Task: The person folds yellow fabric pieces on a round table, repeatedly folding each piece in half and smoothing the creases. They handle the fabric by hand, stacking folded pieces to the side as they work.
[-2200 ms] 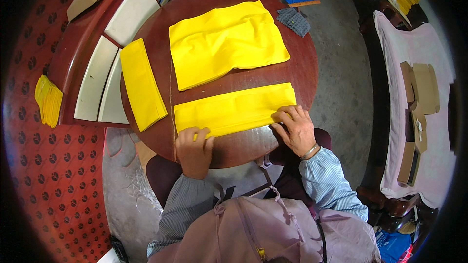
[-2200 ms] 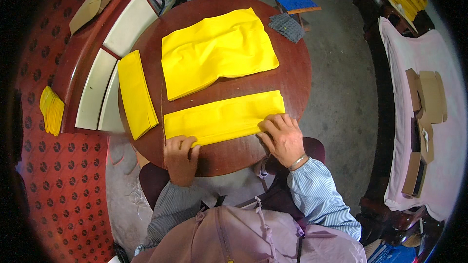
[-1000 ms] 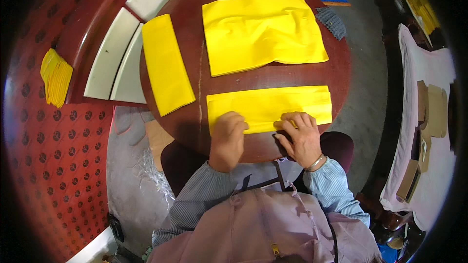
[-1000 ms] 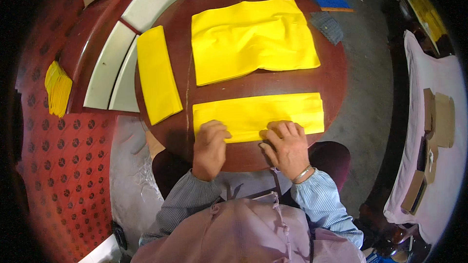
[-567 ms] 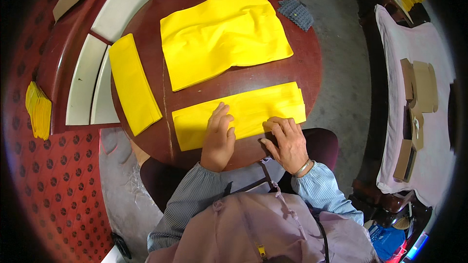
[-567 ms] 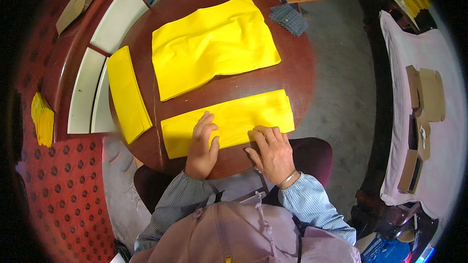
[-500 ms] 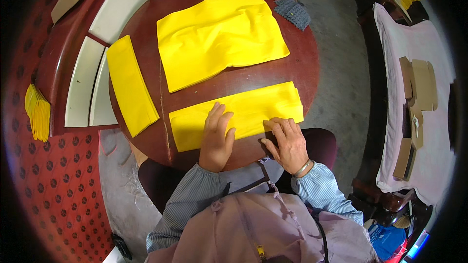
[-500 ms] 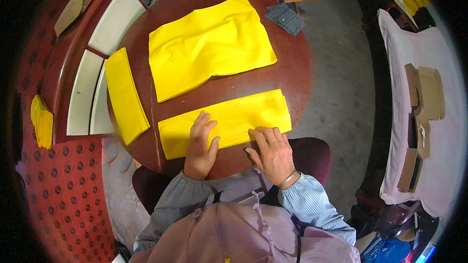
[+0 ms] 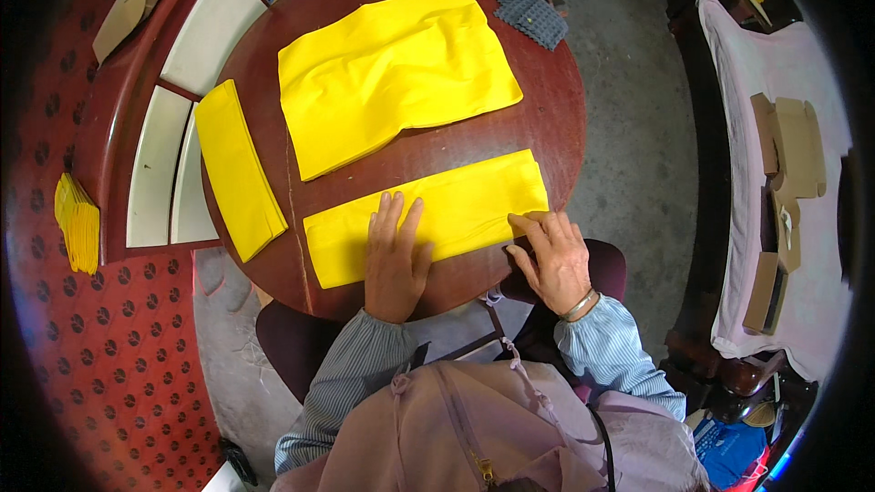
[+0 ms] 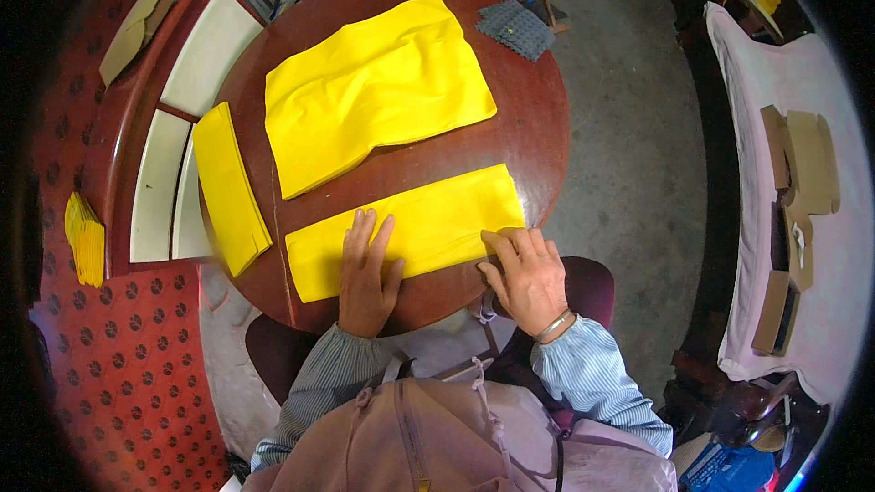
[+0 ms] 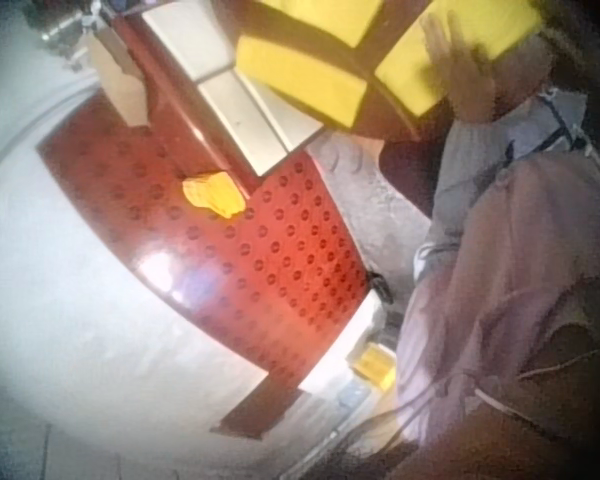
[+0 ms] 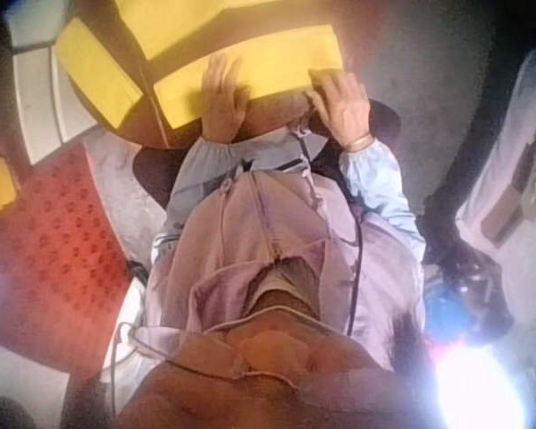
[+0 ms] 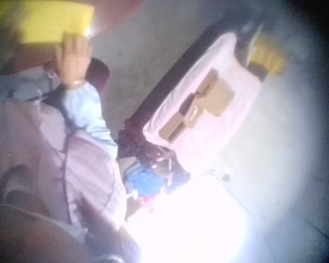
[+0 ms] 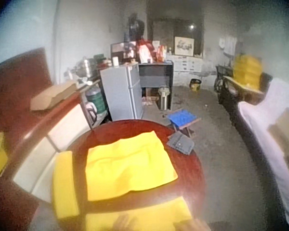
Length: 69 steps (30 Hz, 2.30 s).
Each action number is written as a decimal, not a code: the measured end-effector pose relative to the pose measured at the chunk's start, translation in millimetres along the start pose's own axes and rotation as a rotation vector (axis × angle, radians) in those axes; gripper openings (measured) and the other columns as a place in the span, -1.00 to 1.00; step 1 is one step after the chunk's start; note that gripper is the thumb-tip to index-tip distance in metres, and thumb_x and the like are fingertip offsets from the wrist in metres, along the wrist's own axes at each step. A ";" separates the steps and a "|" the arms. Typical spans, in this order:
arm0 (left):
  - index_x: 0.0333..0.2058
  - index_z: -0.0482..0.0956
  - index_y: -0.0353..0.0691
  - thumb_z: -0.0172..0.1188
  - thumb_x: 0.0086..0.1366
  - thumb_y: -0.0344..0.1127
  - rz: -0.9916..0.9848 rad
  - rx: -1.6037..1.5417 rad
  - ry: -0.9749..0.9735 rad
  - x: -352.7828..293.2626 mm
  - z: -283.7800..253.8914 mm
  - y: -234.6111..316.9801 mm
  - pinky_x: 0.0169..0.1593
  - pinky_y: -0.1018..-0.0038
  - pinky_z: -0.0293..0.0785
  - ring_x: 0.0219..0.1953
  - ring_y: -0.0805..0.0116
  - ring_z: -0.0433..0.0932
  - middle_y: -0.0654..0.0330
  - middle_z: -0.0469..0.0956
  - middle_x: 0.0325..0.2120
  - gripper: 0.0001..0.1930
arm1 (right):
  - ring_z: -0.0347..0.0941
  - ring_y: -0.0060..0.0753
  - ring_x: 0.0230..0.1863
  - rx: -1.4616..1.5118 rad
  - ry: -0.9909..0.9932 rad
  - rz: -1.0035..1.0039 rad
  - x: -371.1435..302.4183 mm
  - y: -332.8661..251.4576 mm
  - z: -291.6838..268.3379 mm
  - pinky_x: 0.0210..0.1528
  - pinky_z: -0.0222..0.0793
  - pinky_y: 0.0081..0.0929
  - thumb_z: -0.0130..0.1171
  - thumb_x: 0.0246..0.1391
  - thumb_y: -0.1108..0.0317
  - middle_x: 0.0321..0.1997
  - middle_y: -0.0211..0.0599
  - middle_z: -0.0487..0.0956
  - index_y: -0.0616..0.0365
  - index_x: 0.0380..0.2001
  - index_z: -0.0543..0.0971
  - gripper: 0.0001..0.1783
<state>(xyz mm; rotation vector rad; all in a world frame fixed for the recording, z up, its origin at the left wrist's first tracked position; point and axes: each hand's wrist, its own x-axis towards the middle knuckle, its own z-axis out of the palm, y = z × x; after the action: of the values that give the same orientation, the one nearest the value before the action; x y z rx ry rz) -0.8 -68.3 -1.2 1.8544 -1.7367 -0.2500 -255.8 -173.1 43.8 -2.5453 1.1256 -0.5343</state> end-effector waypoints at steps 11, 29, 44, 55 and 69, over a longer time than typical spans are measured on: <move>0.54 0.20 -0.30 0.30 0.42 -0.10 -0.042 0.134 -0.026 -1.8 8.1 6.2 0.61 -0.11 -0.06 0.63 -0.15 0.04 -0.13 0.13 0.58 -0.17 | 0.53 -0.04 -0.02 -0.012 0.061 0.039 -3.0 11.1 2.0 0.03 0.43 -0.14 0.43 0.14 0.35 0.00 -0.14 0.61 0.15 0.07 0.70 -0.59; 0.55 0.09 -0.42 0.28 0.42 0.11 -0.210 0.187 -0.099 -1.9 9.4 9.1 0.67 0.00 -0.25 0.68 -0.07 -0.14 -0.16 0.00 0.61 -0.02 | -0.04 -0.26 0.75 -0.171 -0.219 -0.199 65.3 -26.1 72.3 0.75 -0.29 0.00 0.16 0.40 0.00 0.73 -0.30 0.17 -0.06 0.63 0.21 -0.17; 0.51 0.15 -0.50 0.36 0.39 -0.04 -0.251 0.102 -0.008 -15.5 -14.9 11.1 0.65 -0.11 -0.19 0.66 -0.22 -0.08 -0.36 0.02 0.57 -0.08 | -0.07 -0.29 0.75 -0.238 -0.247 -0.225 65.5 -24.7 73.3 0.73 -0.31 0.01 0.14 0.39 -0.03 0.75 -0.29 0.12 0.00 0.63 0.18 -0.14; 0.50 0.22 -0.41 0.40 0.35 0.01 -0.289 0.286 0.045 -5.2 -5.7 -21.1 0.65 0.03 -0.07 0.65 -0.06 0.01 -0.15 0.09 0.59 -0.08 | -0.04 -0.28 0.75 -0.239 -0.200 -0.185 62.5 -17.1 67.8 0.73 -0.28 0.08 0.16 0.39 -0.02 0.74 -0.27 0.13 0.06 0.61 0.21 -0.15; 0.51 0.13 -0.39 0.41 0.32 -0.11 -0.242 0.288 0.160 -19.0 -20.2 -37.4 0.63 -0.08 -0.06 0.62 -0.29 0.02 -0.30 0.11 0.54 -0.06 | -0.19 -0.20 0.78 -0.272 -0.225 0.025 64.6 40.3 48.1 0.75 -0.46 0.10 -0.05 0.52 0.07 0.76 -0.22 0.04 0.02 0.64 0.15 -0.26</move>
<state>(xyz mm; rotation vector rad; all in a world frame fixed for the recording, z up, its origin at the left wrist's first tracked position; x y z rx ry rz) 38.7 -44.9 -9.1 2.2281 -1.5017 0.0606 -219.6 -241.7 -2.0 -2.7282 1.2151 -0.0874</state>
